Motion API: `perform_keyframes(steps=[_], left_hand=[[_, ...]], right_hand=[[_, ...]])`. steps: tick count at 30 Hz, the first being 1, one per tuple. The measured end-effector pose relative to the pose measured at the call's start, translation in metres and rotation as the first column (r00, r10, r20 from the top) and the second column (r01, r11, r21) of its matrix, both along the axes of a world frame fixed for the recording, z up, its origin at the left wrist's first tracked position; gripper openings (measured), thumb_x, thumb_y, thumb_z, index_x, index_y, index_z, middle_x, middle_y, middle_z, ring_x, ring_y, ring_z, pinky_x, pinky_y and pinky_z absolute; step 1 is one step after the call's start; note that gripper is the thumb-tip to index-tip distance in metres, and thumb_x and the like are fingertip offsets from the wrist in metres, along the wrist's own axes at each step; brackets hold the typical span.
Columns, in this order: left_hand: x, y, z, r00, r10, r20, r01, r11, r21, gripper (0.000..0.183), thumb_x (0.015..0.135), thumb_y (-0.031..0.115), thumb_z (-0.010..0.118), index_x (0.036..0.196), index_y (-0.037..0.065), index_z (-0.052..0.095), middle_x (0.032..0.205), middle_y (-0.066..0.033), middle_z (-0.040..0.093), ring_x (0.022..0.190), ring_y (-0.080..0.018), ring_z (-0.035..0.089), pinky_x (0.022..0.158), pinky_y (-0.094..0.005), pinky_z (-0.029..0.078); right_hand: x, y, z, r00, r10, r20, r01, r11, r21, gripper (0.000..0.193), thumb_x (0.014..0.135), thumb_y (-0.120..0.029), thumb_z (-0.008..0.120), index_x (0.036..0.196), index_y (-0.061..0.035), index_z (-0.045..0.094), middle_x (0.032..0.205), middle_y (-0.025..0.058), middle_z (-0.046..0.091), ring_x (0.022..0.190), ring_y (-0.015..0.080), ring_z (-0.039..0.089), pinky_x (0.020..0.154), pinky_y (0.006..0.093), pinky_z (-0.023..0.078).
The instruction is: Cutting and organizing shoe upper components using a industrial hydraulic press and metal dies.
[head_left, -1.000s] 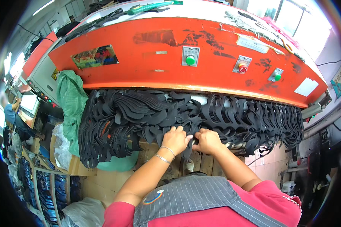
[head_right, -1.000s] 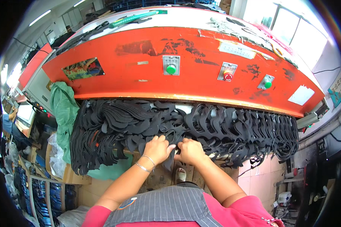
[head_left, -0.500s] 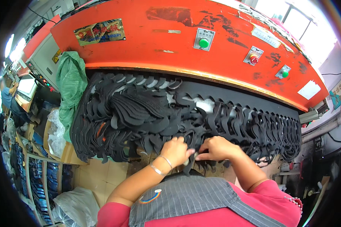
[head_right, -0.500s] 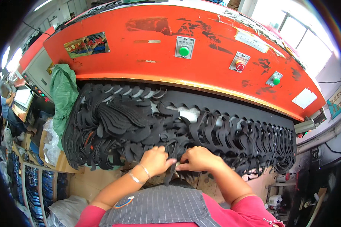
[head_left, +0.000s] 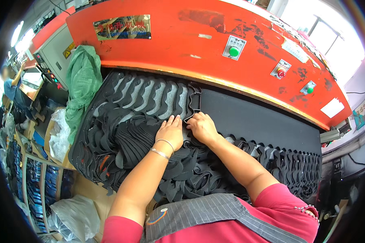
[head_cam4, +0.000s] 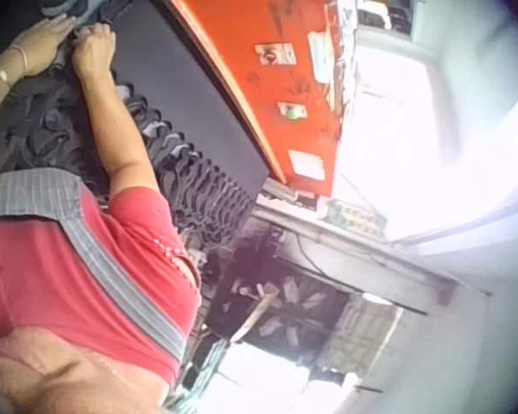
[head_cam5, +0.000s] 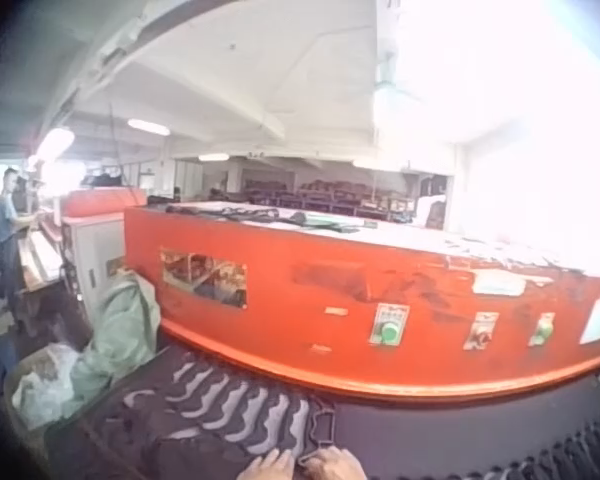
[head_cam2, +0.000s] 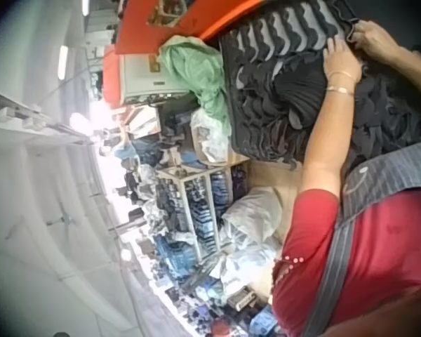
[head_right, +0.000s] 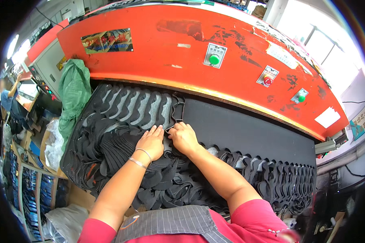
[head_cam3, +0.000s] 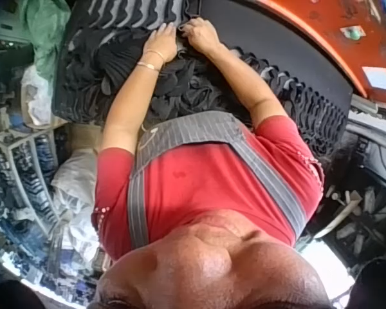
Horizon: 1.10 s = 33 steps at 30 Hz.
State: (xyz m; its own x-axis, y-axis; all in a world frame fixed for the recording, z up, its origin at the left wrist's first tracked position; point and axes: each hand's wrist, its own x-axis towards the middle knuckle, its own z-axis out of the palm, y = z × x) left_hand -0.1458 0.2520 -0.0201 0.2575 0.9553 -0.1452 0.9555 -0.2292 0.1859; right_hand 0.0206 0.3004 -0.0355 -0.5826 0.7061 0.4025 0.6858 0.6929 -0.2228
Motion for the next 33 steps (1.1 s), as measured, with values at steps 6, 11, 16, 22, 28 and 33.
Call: perform_keyframes(steps=[6,11,16,22,28,33], left_hand=[[0.002,-0.022,0.005,1.000,0.003,-0.016,-0.002,1.000,0.011,0.056,0.089,0.018,0.043,0.142,-0.001,0.037,0.153,-0.0125,0.028,0.142,-0.0283,0.026,0.114,-0.0417,0.025],[-0.002,-0.041,0.025,0.957,-0.052,0.284,-0.023,0.967,0.254,0.067,0.089,0.031,0.058,0.142,-0.004,0.034,0.149,-0.0213,0.032,0.140,-0.0359,0.028,0.113,-0.0436,0.026],[0.058,-0.077,0.080,0.626,-0.550,0.552,0.045,0.733,0.679,0.076,0.085,0.050,0.062,0.138,0.000,0.039,0.138,-0.0204,0.043,0.132,-0.0409,0.035,0.110,-0.0521,0.024],[0.060,-0.107,0.071,0.663,-0.517,0.541,-0.065,0.680,0.730,0.046,0.083,0.038,0.067,0.113,0.005,0.057,0.111,-0.0093,0.058,0.120,-0.0380,0.045,0.112,-0.0553,0.017],[0.079,-0.104,0.085,0.346,-0.477,0.808,-0.019,0.858,0.514,0.043,0.082,0.036,0.071,0.106,0.004,0.056,0.107,-0.0100,0.060,0.121,-0.0323,0.049,0.113,-0.0537,0.017],[0.065,-0.100,0.072,-0.108,-0.270,0.957,0.029,0.961,0.274,0.037,0.095,0.040,0.054,0.088,0.004,0.052,0.097,-0.0088,0.058,0.118,-0.0320,0.050,0.105,-0.0511,0.034]], right_hand=[[0.018,0.000,0.071,0.821,-0.205,-0.533,0.048,0.955,-0.293,0.010,0.080,-0.014,0.070,0.083,-0.0048,0.065,0.080,0.0045,0.063,0.071,0.0192,0.058,0.068,0.0342,0.049],[0.055,-0.054,0.152,0.544,-0.333,-0.770,-0.254,0.810,-0.529,0.022,0.083,-0.016,0.072,0.096,-0.0040,0.060,0.084,-0.0016,0.060,0.077,0.0083,0.054,0.072,0.0260,0.047],[0.072,-0.144,0.128,0.357,-0.445,-0.821,-0.375,0.737,-0.563,0.022,0.079,-0.003,0.072,0.096,-0.0031,0.059,0.091,0.0033,0.064,0.084,0.0114,0.060,0.078,0.0294,0.051],[0.045,-0.172,0.108,0.225,-0.406,-0.886,-0.609,0.650,-0.453,0.016,0.084,-0.009,0.070,0.095,-0.0033,0.059,0.094,0.0022,0.062,0.089,0.0092,0.057,0.082,0.0271,0.048],[0.054,-0.181,0.117,0.047,-0.334,-0.941,-0.660,0.697,-0.280,0.021,0.090,-0.012,0.065,0.103,-0.0035,0.051,0.098,0.0048,0.065,0.091,0.0120,0.062,0.078,0.0270,0.051],[0.080,-0.189,0.125,0.041,-0.456,-0.889,-0.697,0.625,-0.352,0.020,0.095,-0.016,0.057,0.107,-0.0038,0.047,0.094,0.0093,0.066,0.086,0.0169,0.066,0.071,0.0283,0.055]])
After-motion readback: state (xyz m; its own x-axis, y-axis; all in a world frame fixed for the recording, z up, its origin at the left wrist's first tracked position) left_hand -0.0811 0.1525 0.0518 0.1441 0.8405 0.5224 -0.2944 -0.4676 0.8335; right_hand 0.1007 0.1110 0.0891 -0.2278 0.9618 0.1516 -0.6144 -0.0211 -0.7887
